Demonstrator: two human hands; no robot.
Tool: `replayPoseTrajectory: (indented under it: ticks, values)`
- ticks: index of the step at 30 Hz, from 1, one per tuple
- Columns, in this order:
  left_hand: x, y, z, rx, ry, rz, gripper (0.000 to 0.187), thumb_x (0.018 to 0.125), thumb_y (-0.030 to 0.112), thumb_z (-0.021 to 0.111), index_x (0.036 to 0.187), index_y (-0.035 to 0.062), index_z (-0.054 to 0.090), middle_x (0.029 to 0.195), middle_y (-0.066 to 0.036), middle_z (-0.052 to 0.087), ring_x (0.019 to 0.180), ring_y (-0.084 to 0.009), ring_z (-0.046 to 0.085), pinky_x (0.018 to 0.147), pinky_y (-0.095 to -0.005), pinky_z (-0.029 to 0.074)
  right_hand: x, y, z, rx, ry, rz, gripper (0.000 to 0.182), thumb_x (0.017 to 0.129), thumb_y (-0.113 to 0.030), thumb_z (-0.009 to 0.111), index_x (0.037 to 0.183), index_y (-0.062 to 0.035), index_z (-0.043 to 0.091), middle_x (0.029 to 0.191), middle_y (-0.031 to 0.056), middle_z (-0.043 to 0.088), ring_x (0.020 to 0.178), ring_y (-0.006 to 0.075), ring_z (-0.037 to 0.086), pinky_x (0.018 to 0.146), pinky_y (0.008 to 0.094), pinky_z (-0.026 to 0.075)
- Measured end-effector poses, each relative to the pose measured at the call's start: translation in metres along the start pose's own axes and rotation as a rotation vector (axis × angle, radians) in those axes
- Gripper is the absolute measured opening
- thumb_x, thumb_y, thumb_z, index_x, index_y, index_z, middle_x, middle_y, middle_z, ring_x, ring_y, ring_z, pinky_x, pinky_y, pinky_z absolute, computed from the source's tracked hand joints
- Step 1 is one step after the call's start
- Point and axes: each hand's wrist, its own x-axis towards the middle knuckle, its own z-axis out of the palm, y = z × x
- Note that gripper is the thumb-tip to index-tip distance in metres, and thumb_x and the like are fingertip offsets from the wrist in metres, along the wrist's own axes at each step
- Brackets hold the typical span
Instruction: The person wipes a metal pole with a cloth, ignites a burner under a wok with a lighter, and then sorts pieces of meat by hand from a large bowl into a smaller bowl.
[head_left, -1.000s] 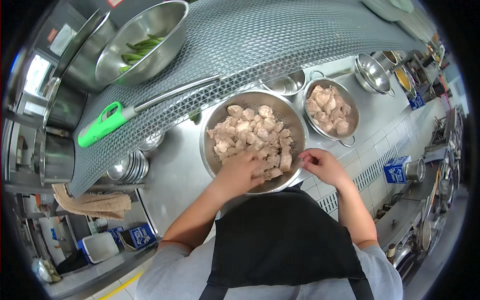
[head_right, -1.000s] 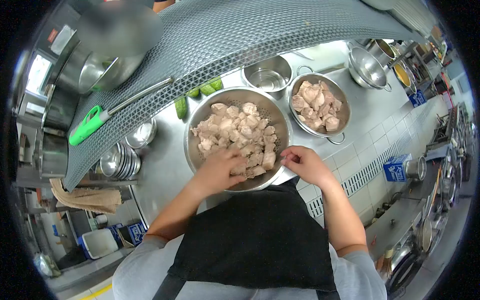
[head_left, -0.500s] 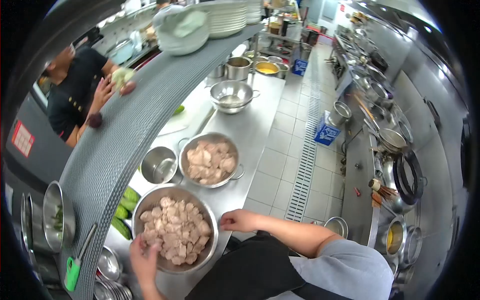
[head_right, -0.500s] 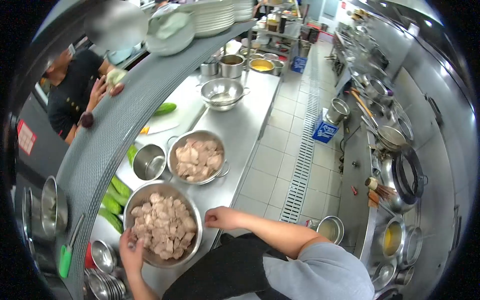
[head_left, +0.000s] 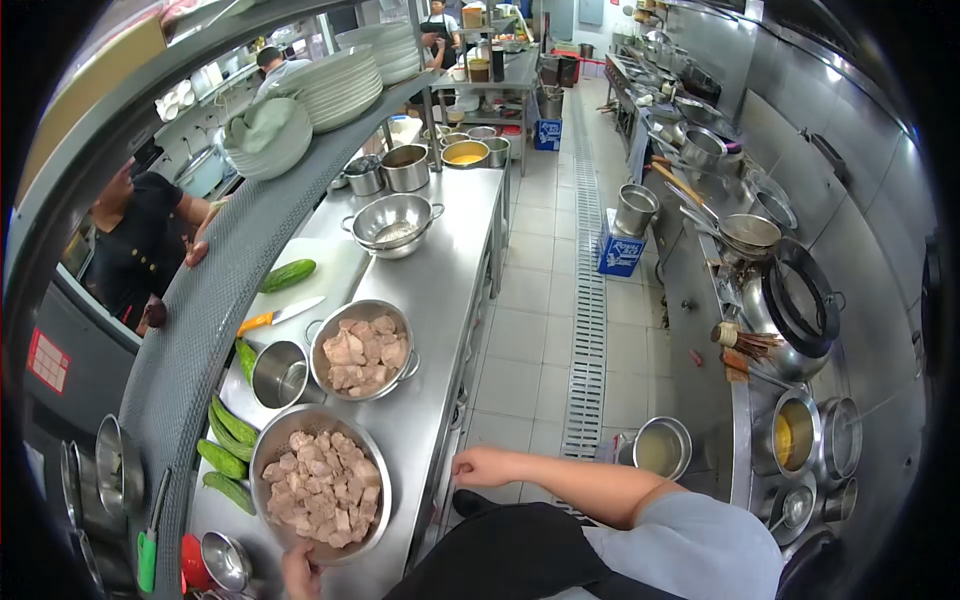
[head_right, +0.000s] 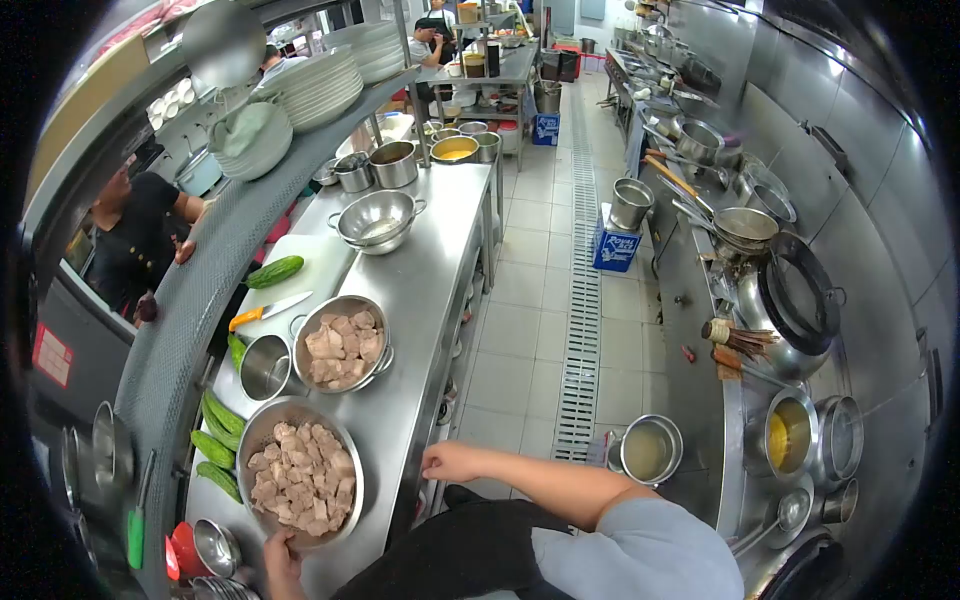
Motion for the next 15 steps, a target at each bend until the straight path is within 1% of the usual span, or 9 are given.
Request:
replayPoseTrajectory:
  ticks: [1,3,4,5,6,8,12,14,15]
  values:
    - [-0.016,0.000,0.004,-0.041,-0.029,-0.037,0.038,0.080,0.013,0.065,0.115,0.0007,0.061,0.100,-0.010,0.066,0.081,-0.0201,0.063,0.068,-0.0329,0.051,-0.010,0.009,0.003,0.034,0.055,0.008,0.032,0.090,-0.033,0.065,0.107,-0.0054,0.065,0.088,0.0082,0.069,0.081,0.0221,0.065,0.074,0.0367,0.051]
    - [0.010,-0.042,0.001,-0.235,0.066,0.025,0.028,0.077,0.011,0.062,0.105,0.0062,0.063,0.093,-0.005,0.066,0.074,-0.0175,0.063,0.054,-0.0312,0.047,-0.032,0.032,0.013,0.104,0.145,0.022,0.031,0.091,-0.031,0.065,0.108,-0.0050,0.065,0.088,0.0075,0.069,0.082,0.0196,0.064,0.074,0.0357,0.051]
    - [-0.010,-0.039,0.013,-0.232,-0.013,0.042,0.023,0.078,0.010,0.062,0.100,0.0058,0.063,0.084,-0.003,0.064,0.070,-0.0159,0.061,0.049,-0.0298,0.044,-0.045,0.044,0.017,0.141,0.180,0.029,0.031,0.091,-0.030,0.065,0.109,-0.0047,0.065,0.089,0.0070,0.069,0.081,0.0178,0.064,0.074,0.0345,0.052]
    - [-0.027,-0.038,0.021,-0.218,0.097,-0.025,0.017,0.078,0.007,0.061,0.095,0.0051,0.062,0.079,-0.003,0.062,0.067,-0.0169,0.061,0.051,-0.0307,0.046,-0.062,0.041,0.013,0.188,0.150,0.136,0.031,0.091,-0.029,0.066,0.110,-0.0043,0.065,0.089,0.0068,0.069,0.081,0.0163,0.064,0.073,0.0328,0.052]
    - [-0.033,-0.043,0.028,-0.264,0.116,-0.013,0.015,0.077,0.005,0.061,0.093,0.0046,0.061,0.078,-0.003,0.061,0.066,-0.0172,0.060,0.052,-0.0308,0.047,-0.080,0.034,0.003,0.221,0.131,0.242,0.030,0.091,-0.027,0.066,0.110,-0.0040,0.065,0.090,0.0065,0.069,0.081,0.0148,0.064,0.072,0.0311,0.053]
    - [-0.046,-0.047,0.042,-0.365,0.146,0.021,0.015,0.076,0.001,0.061,0.090,0.0035,0.060,0.077,-0.004,0.061,0.065,-0.0183,0.061,0.053,-0.0309,0.048,-0.107,0.037,-0.002,0.261,0.122,0.270,0.030,0.090,-0.024,0.068,0.111,-0.0032,0.065,0.091,0.0063,0.069,0.079,0.0124,0.064,0.071,0.0287,0.053]
    - [-0.079,-0.055,0.053,-0.487,0.205,0.031,0.018,0.074,-0.003,0.061,0.091,0.0015,0.060,0.079,-0.006,0.063,0.063,-0.0198,0.061,0.054,-0.0307,0.049,-0.129,0.035,-0.010,0.203,0.062,0.372,0.030,0.091,-0.024,0.068,0.110,-0.0017,0.065,0.092,0.0056,0.068,0.078,0.0129,0.063,0.070,0.0293,0.053]
    - [-0.105,-0.056,0.060,-0.473,0.243,0.029,0.017,0.073,-0.004,0.061,0.089,0.0017,0.060,0.079,-0.006,0.063,0.063,-0.0196,0.061,0.053,-0.0306,0.049,-0.124,0.026,-0.016,0.345,0.045,0.391,0.037,0.092,-0.032,0.066,0.112,0.0000,0.063,0.094,0.0076,0.069,0.085,0.0148,0.064,0.076,0.0296,0.052]
    - [-0.113,-0.057,0.064,-0.459,0.266,0.032,0.016,0.073,-0.004,0.061,0.088,0.0018,0.059,0.079,-0.006,0.064,0.062,-0.0194,0.061,0.053,-0.0304,0.049,-0.117,0.018,-0.017,0.339,0.035,0.388,0.037,0.092,-0.032,0.066,0.112,0.0000,0.063,0.094,0.0076,0.069,0.085,0.0148,0.064,0.076,0.0296,0.052]
